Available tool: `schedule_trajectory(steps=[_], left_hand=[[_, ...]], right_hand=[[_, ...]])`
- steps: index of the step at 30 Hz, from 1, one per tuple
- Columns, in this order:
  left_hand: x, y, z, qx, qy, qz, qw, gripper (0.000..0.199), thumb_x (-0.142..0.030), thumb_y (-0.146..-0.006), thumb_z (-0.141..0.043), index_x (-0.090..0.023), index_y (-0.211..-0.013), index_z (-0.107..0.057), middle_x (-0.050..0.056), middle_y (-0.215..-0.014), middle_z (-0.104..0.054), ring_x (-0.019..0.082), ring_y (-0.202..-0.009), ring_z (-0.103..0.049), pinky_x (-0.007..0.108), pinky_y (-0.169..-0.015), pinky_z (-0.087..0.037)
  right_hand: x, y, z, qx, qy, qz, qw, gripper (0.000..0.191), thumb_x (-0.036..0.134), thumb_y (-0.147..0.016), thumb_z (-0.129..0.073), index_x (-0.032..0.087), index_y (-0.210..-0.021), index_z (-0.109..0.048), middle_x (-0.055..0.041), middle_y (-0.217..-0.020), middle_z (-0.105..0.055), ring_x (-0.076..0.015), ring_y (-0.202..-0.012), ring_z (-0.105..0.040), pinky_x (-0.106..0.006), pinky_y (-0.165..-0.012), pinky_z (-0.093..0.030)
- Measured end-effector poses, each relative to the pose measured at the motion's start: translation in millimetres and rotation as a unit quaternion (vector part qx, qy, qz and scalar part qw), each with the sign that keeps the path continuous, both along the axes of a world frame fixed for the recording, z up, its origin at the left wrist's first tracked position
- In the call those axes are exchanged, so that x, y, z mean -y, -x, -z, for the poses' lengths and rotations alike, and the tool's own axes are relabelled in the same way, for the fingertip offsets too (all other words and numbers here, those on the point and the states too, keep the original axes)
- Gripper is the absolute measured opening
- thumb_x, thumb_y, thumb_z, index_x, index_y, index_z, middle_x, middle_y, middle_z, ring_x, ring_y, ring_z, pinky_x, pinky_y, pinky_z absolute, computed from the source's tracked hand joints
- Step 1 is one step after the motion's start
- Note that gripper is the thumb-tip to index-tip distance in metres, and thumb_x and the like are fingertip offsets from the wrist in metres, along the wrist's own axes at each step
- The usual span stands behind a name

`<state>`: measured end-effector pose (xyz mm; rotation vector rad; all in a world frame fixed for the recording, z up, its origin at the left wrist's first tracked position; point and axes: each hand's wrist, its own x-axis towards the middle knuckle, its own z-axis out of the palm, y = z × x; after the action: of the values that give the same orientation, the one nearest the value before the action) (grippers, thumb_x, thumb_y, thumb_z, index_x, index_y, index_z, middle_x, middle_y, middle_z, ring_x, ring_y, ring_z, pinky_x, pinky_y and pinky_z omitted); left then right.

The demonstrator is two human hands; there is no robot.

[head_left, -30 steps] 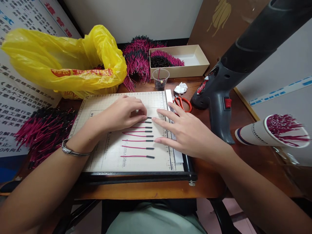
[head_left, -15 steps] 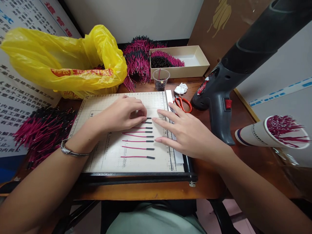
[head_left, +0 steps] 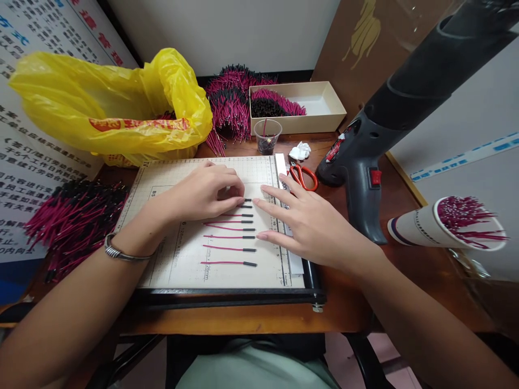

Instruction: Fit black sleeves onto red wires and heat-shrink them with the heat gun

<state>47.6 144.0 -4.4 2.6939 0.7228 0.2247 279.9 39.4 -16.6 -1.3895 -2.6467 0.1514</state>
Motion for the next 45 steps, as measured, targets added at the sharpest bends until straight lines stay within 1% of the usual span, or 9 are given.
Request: schedule_trajectory(steps=[11,18,24,28,32,35,38,41,45], left_hand=[[-0.5,0.3,-1.4,-0.005,0.010,-0.004,1.000,0.026,-0.038,-0.093,-0.052,-0.019,-0.089,-0.069,0.002,-0.085,-0.070,0.017,-0.079,-0.060,0.034,-0.084,-0.035],[-3.0,-2.2,-8.8,0.027,0.025,-0.023,0.999,0.031,-0.041,-0.094,-0.051,-0.018,-0.085,-0.071,0.003,-0.080,-0.071,0.016,-0.073,-0.059,0.030,-0.076,-0.039],[2.6,-7.6,-30.6,0.048,0.023,-0.061,0.997,0.031,-0.043,-0.095,-0.055,-0.018,-0.087,-0.071,0.001,-0.078,-0.070,0.015,-0.069,-0.058,0.028,-0.069,-0.039],[27.8,-17.0,-52.0,0.068,0.000,-0.053,0.996,0.027,-0.039,-0.096,-0.056,-0.018,-0.085,-0.070,0.000,-0.076,-0.069,0.014,-0.067,-0.056,0.029,-0.067,-0.037],[84.3,-20.8,-62.7,0.142,-0.025,-0.069,0.987,0.030,-0.026,-0.100,-0.048,-0.019,-0.074,-0.061,0.001,-0.070,-0.062,0.016,-0.068,-0.052,0.032,-0.065,-0.036],[128.7,-14.5,-48.5,0.236,0.028,-0.123,0.963,0.028,-0.020,-0.101,-0.046,-0.021,-0.075,-0.056,0.001,-0.069,-0.060,0.016,-0.068,-0.053,0.032,-0.065,-0.039],[152.1,-0.3,-21.2,0.286,0.046,-0.211,0.933,0.032,-0.015,-0.098,-0.047,-0.021,-0.067,-0.045,-0.002,-0.059,-0.049,0.013,-0.057,-0.046,0.029,-0.055,-0.036],[153.8,16.9,-0.2,0.298,0.044,-0.270,0.915,0.035,-0.013,-0.095,-0.050,-0.020,-0.063,-0.039,-0.004,-0.055,-0.043,0.011,-0.054,-0.042,0.025,-0.052,-0.035],[146.2,32.1,9.5,0.312,0.076,-0.320,0.892,0.040,-0.016,-0.095,-0.050,-0.020,-0.058,-0.036,-0.004,-0.053,-0.040,0.009,-0.050,-0.041,0.023,-0.049,-0.034]], right_hand=[[-1.3,-0.1,-0.5,-0.001,0.007,0.004,1.000,0.063,0.059,-0.100,-0.037,0.019,-0.144,-0.056,-0.0110,-0.154,-0.049,-0.0463,-0.146,-0.034,-0.063,-0.108,-0.047],[-2.1,-0.7,-5.3,0.003,0.050,0.016,0.999,0.062,0.058,-0.100,-0.039,0.021,-0.149,-0.051,-0.0079,-0.159,-0.042,-0.0432,-0.151,-0.028,-0.063,-0.117,-0.040],[11.8,-0.1,-25.3,-0.065,0.005,0.009,0.998,0.058,0.055,-0.101,-0.040,0.013,-0.135,-0.061,-0.0109,-0.141,-0.062,-0.0422,-0.139,-0.048,-0.063,-0.108,-0.049],[38.8,6.1,-39.4,-0.142,-0.019,0.006,0.990,0.034,0.042,-0.100,-0.050,0.016,-0.115,-0.065,-0.0082,-0.113,-0.074,-0.0273,-0.108,-0.069,-0.045,-0.089,-0.060],[73.2,19.9,-41.4,-0.261,-0.014,0.047,0.964,0.018,0.037,-0.099,-0.054,0.023,-0.109,-0.057,0.0024,-0.092,-0.072,-0.0110,-0.082,-0.069,-0.024,-0.073,-0.058],[95.0,32.3,-32.7,-0.332,-0.007,0.097,0.938,0.010,0.032,-0.095,-0.056,0.026,-0.102,-0.054,0.0071,-0.080,-0.067,-0.0064,-0.073,-0.068,-0.016,-0.072,-0.056],[105.8,41.4,-21.3,-0.363,0.004,0.131,0.923,0.010,0.024,-0.092,-0.058,0.026,-0.101,-0.054,0.0076,-0.073,-0.065,-0.0070,-0.064,-0.066,-0.017,-0.067,-0.055],[103.8,47.0,-16.1,-0.389,0.002,0.160,0.907,0.004,0.022,-0.090,-0.060,0.024,-0.088,-0.057,0.0060,-0.068,-0.064,-0.0077,-0.058,-0.063,-0.017,-0.058,-0.053],[88.7,53.2,-21.2,-0.415,0.023,0.164,0.895,0.015,0.023,-0.091,-0.058,0.021,-0.077,-0.058,0.0055,-0.059,-0.058,-0.0060,-0.051,-0.057,-0.014,-0.050,-0.048]])
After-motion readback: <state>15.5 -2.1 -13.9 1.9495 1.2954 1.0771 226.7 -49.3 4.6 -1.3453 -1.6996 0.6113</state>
